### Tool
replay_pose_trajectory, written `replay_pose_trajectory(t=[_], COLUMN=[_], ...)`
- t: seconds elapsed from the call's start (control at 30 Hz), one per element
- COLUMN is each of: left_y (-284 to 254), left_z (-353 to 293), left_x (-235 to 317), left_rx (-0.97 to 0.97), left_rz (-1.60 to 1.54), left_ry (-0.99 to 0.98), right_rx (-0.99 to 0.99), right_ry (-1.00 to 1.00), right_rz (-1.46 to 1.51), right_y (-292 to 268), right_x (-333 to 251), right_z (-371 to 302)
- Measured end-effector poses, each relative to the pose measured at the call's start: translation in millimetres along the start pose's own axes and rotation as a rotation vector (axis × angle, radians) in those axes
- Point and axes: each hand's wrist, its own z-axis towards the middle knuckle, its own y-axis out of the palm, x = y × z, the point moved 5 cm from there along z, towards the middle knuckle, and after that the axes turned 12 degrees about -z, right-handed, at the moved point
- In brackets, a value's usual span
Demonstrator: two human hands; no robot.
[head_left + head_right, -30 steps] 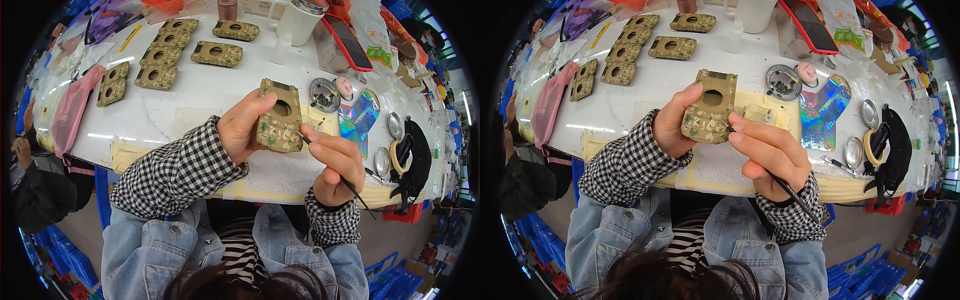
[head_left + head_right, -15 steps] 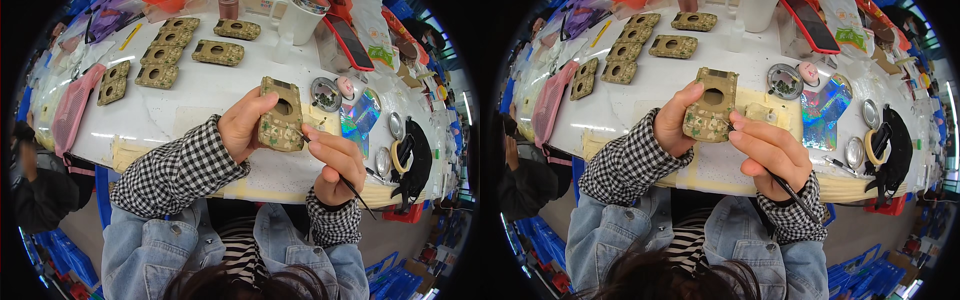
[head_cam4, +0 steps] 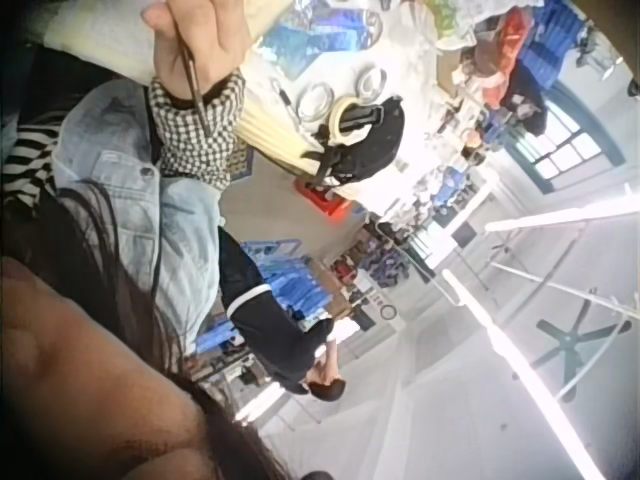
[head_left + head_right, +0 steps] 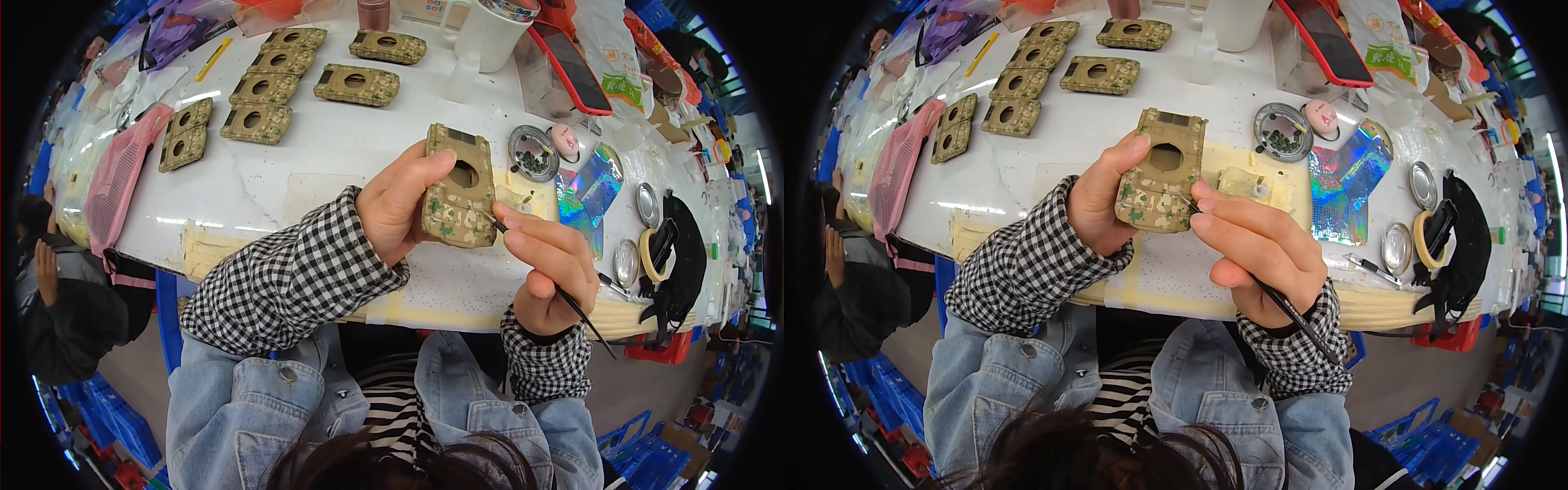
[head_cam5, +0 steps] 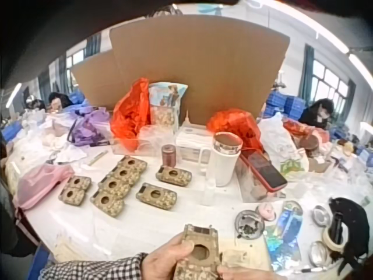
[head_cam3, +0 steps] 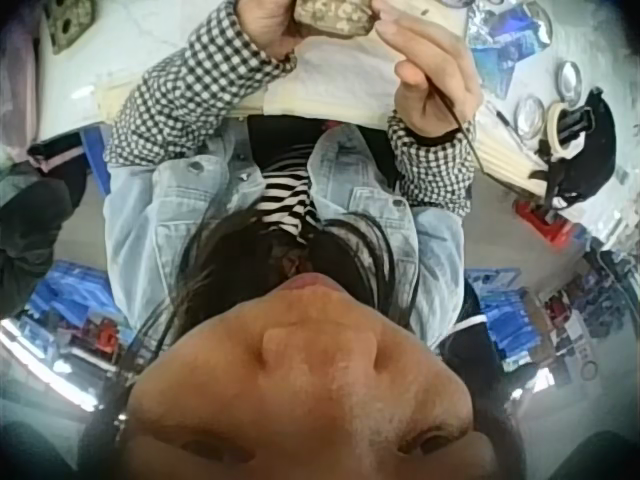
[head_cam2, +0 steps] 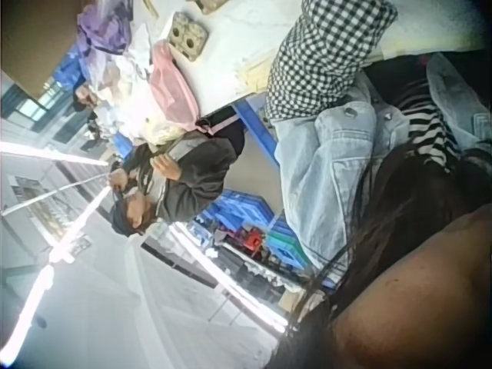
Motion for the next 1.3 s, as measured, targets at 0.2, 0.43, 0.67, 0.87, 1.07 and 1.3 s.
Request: replay_pose_trajectory(t=[0.2,0.43,0.67,0.87,1.07,1.3], left_y=[0.8,0.8,0.9,1.0,1.0,1.9], left_z=[-0.2,-1.1,-0.6,-0.2,-0.5,0.2], left_x=[-0.1,1.0,0.4,0.1,0.4,-0.8], left_rx=[0.004,0.009,0.020,0.024,0.014,0.012], left_rz=[0.007,0.011,0.008,-0.002,0.003,-0.004], left_ry=[-0.015,-0.012,-0.010,0.001,-0.011,-0.006], right_rx=[0.164,0.011,0.007,0.010,0.038,0.065], right_ry=[-0.005,0.006,0.001,0.006,0.002,0.023], right_rz=[-0.098,0.007,0.003,0.006,0.004,0.015], right_y=[4.2,0.8,0.1,0.8,0.8,0.3], right_x=[-3.5,0.2,0.4,0.4,1.6,2.3], right_z=[1.4,-1.2,-0.9,-1.2,-2.1,-3.0])
